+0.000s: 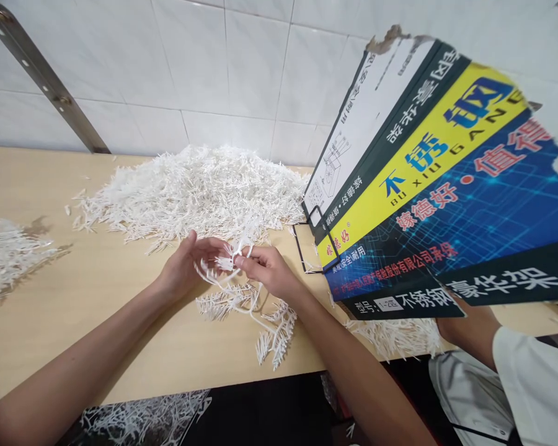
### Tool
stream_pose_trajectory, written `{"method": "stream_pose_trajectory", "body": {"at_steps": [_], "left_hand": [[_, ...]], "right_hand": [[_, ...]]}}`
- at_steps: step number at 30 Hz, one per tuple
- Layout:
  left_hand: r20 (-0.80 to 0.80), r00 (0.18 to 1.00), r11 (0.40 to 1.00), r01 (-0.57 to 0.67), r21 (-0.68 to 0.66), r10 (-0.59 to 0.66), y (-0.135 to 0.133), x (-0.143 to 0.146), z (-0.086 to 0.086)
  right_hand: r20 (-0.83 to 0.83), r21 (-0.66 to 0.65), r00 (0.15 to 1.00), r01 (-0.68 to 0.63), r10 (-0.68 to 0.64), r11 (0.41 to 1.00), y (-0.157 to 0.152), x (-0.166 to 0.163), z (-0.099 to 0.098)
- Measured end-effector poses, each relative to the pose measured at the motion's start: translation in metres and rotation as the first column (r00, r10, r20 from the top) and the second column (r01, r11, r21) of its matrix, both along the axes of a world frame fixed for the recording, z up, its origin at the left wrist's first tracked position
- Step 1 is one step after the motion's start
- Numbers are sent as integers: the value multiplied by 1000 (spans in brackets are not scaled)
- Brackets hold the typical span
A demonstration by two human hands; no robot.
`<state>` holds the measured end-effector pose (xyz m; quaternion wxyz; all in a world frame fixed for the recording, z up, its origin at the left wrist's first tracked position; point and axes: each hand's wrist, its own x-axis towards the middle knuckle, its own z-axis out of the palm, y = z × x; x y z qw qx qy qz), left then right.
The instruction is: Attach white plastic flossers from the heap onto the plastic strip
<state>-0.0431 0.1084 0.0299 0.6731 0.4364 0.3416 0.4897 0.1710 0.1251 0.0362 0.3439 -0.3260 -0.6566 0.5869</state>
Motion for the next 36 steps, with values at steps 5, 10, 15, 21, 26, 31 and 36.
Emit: {"method": "stream_pose_trajectory", "body": {"at_steps": [5, 10, 15, 21, 26, 31, 36], "left_hand": [[-128, 991, 999, -37, 9, 38, -2, -2, 5], [-283, 957, 997, 75, 14, -68, -6, 1, 6], [-442, 896, 993, 86, 79, -42, -8, 4, 8], [-485, 873, 976, 54, 211, 57, -10, 5, 8], [-463, 885, 982, 49, 185, 43, -12, 7, 5], [-543, 840, 977, 106, 183, 11, -11, 10, 3], [-583, 810, 976, 170, 135, -61, -9, 6, 0]], "right_hand": [[129, 75, 992, -12, 2, 997, 0, 0, 3], [252, 234, 966, -2, -58, 972, -2, 0, 1], [365, 430, 905, 44, -218, 902, -2, -2, -7], [437, 506, 839, 69, -324, 860, -1, -1, -13], [443, 638, 815, 7, -374, 770, -2, -1, -16], [452, 782, 791, -130, -413, 609, -5, -2, -15], [513, 728, 791, -195, -333, 658, -5, 0, -10]]}}
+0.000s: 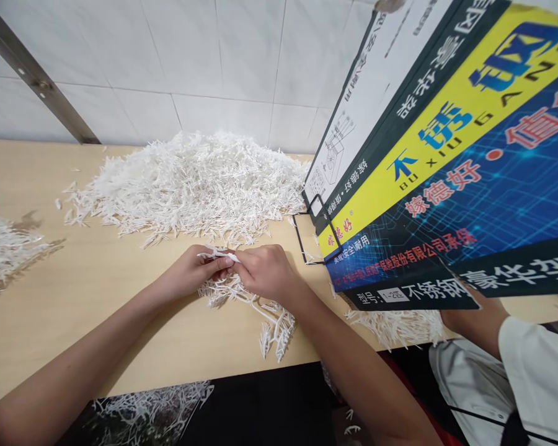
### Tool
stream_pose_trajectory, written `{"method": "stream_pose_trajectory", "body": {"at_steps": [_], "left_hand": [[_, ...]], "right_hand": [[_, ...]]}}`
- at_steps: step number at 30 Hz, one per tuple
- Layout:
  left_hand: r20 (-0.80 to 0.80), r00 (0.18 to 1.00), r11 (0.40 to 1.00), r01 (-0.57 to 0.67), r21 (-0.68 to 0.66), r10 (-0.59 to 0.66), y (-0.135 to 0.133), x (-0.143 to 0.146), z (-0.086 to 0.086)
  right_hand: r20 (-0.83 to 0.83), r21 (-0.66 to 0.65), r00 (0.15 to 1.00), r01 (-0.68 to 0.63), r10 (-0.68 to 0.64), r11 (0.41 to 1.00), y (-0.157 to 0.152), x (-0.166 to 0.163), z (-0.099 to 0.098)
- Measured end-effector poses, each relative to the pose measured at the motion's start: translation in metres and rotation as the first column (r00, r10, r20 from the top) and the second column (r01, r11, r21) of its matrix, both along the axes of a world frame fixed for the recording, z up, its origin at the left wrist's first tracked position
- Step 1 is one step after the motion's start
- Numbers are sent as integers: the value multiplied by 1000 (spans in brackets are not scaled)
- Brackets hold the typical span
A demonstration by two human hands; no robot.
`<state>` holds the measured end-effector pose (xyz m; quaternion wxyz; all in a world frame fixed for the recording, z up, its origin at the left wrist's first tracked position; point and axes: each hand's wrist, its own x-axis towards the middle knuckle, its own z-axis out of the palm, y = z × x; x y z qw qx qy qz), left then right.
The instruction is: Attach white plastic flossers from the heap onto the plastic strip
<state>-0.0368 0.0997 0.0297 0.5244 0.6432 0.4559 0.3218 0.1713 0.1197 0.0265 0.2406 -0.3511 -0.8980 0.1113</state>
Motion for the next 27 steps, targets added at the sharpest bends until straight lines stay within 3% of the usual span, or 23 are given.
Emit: {"method": "stream_pose_trajectory", "body": {"at_steps": [5, 8, 12, 14, 16, 18, 20, 24, 27], "left_hand": [[153, 985, 989, 95, -111, -77, 5, -4, -2], [124, 988, 979, 113, -169, -93, 6, -6, -1], [30, 994, 992, 111, -64, -109, 2, -8, 2], [76, 989, 992, 127, 3, -127, -1, -6, 3], [210, 964, 987, 161, 15, -161, -5, -2, 4], [366, 912, 978, 206, -12, -187, -9, 4, 2], [489, 854, 971, 233, -53, -178, -12, 11, -1], [615, 784, 971, 203, -127, -83, -15, 22, -4], [666, 746, 984, 133, -120, -20, -16, 17, -3]], "right_hand": [[-189, -269, 981, -99, 48, 958, 2, 5, 8], [-281, -385, 958, -165, 55, 908, 3, 4, 10], [-369, -553, 929, -189, -35, 812, 4, -2, 6], [-473, -676, 869, -255, -142, 692, 3, -5, 1], [-574, -759, 781, -396, -245, 516, 2, -7, -2], [-653, -753, 695, -553, -301, 357, -2, -10, -2], [-710, -702, 617, -659, -338, 272, -7, -14, 0], [-750, -641, 514, -718, -416, 269, -14, -21, 6], [-747, -640, 443, -681, -495, 356, -8, -21, 4]]}}
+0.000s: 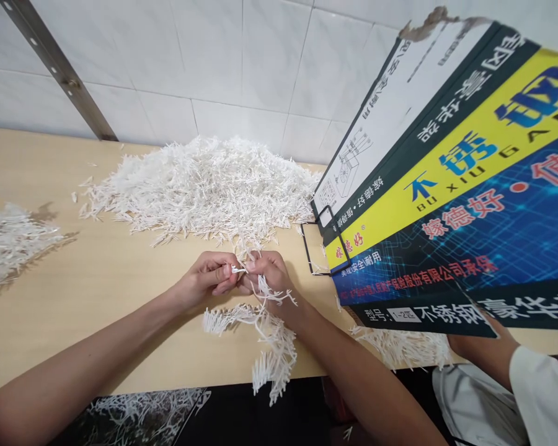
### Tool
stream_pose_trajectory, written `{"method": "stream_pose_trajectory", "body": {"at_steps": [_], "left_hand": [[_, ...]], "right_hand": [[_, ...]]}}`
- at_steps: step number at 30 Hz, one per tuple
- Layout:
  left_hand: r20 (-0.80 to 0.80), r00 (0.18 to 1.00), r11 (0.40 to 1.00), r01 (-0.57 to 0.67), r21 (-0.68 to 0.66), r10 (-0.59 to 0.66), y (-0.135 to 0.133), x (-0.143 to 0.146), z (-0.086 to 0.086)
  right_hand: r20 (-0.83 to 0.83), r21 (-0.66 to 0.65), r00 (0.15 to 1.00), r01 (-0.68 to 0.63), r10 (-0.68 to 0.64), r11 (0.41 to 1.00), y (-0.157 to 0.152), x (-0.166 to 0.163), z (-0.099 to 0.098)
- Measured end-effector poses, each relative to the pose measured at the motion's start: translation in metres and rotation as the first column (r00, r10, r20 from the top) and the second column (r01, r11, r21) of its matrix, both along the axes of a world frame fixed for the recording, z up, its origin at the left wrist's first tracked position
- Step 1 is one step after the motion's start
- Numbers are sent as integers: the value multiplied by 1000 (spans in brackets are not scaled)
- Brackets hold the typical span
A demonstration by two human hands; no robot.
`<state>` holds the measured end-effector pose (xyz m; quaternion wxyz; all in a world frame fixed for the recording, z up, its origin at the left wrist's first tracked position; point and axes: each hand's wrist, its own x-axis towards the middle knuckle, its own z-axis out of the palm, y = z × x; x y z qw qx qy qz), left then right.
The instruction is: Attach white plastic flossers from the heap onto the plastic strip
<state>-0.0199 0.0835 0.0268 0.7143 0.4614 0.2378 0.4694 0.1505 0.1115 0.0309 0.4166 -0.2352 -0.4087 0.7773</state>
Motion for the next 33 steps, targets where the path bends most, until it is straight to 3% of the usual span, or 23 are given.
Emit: {"method": "stream_pose_trajectory", "body": {"at_steps": [4, 6, 10, 13, 17, 24, 26, 28, 30, 32, 33], "left_hand": [[11, 993, 989, -118, 84, 117, 6, -23, 4], [-101, 971, 968, -201, 148, 217, 13, -32, 5], [-304, 871, 915, -322, 243, 387, 20, -29, 9], [-389, 859, 938, -261, 228, 333, 15, -21, 13], [-422, 877, 968, -160, 194, 230, 10, -13, 14], [-319, 865, 921, -380, 86, 387, 4, 5, 2], [-336, 790, 858, -455, 239, 513, -3, 7, 1], [-330, 647, 717, -532, 450, 687, -8, 2, 5], [-287, 496, 561, -592, 579, 820, -9, -8, 10], [-256, 401, 467, -625, 625, 880, -5, -20, 15], [-259, 392, 461, -619, 636, 883, -1, -25, 15]], "right_hand": [[32, 41, 948, 316, -318, 948, 22, 11, -10], [161, 118, 914, 358, -373, 926, 28, 16, -14], [438, 334, 823, 224, -361, 916, 18, 11, -11], [521, 481, 763, 106, -381, 870, 5, 5, -3], [545, 586, 726, 27, -419, 810, 2, 4, 0], [481, 741, 656, 50, -581, 670, -7, -8, -4], [435, 780, 586, 134, -684, 611, -8, -10, -7], [396, 771, 469, 297, -790, 563, -1, -6, -12], [378, 683, 374, 505, -847, 528, 12, 3, -15], [379, 546, 406, 628, -832, 555, 23, 11, -14], [387, 479, 473, 630, -791, 611, 26, 12, -13]]}}
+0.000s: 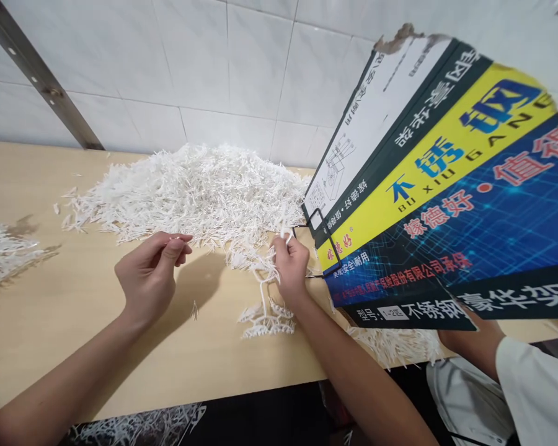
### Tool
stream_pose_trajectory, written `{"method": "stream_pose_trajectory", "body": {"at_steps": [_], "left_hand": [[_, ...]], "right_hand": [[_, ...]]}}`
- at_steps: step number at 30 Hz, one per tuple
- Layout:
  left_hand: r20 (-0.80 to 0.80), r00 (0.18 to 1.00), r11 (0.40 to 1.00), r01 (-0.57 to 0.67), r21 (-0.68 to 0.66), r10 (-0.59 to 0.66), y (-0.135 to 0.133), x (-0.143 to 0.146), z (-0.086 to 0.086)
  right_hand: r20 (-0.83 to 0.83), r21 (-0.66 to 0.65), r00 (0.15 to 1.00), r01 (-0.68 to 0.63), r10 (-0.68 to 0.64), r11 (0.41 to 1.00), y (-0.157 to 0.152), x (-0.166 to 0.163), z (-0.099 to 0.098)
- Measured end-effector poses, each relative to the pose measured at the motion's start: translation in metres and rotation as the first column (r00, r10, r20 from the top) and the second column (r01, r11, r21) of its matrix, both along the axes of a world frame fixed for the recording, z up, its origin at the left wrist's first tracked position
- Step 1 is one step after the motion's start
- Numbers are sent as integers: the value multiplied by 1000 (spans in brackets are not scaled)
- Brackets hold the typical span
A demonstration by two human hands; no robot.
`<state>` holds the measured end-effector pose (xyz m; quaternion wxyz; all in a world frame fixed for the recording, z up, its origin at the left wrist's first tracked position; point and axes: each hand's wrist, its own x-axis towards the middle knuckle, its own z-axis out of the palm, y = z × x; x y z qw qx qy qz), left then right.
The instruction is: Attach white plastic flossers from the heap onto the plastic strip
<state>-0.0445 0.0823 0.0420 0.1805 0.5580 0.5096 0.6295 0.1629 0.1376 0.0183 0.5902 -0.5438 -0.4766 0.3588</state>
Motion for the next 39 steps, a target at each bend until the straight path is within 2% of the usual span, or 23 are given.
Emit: {"method": "stream_pose_trajectory", "body": {"at_steps": [2, 5, 7, 9, 12, 17, 22, 25, 30, 36, 39], "left_hand": [[-12, 998, 997, 68, -37, -69, 8, -4, -2], [55, 972, 961, 233, -151, -227, 14, -1, -7], [88, 953, 937, 300, -176, -289, 13, 3, -8], [48, 943, 926, 333, -180, -330, 9, 6, -6], [-15, 914, 890, 390, -237, -405, 5, 6, -1], [-98, 805, 770, 513, -380, -585, 8, 8, -2], [-108, 787, 743, 516, -426, -608, 9, 12, -5], [-95, 792, 739, 510, -439, -603, 7, 14, -2], [-67, 798, 729, 507, -459, -598, 7, 13, 0], [-222, 816, 823, 439, -360, -533, 11, 11, -7], [-296, 813, 848, 396, -351, -502, 12, 13, -11]], "right_hand": [[-83, -61, 983, -169, 164, 984, -2, -2, 6], [-79, -61, 914, -404, 399, 913, -16, -10, 14], [-25, -42, 868, -496, 496, 867, -25, -13, 17], [17, -31, 839, -543, 544, 839, -29, -13, 17], [34, -18, 831, -554, 555, 832, -27, -12, 15], [84, -41, 865, -493, 494, 869, -24, -14, 12], [148, -76, 874, -457, 463, 886, -22, -15, 10], [168, -73, 877, -444, 450, 893, -22, -15, 10], [200, -49, 842, -502, 501, 864, -23, -14, 13], [257, -34, 856, -457, 450, 889, -22, -11, 12], [262, -39, 857, -450, 444, 892, -21, -10, 14]]}}
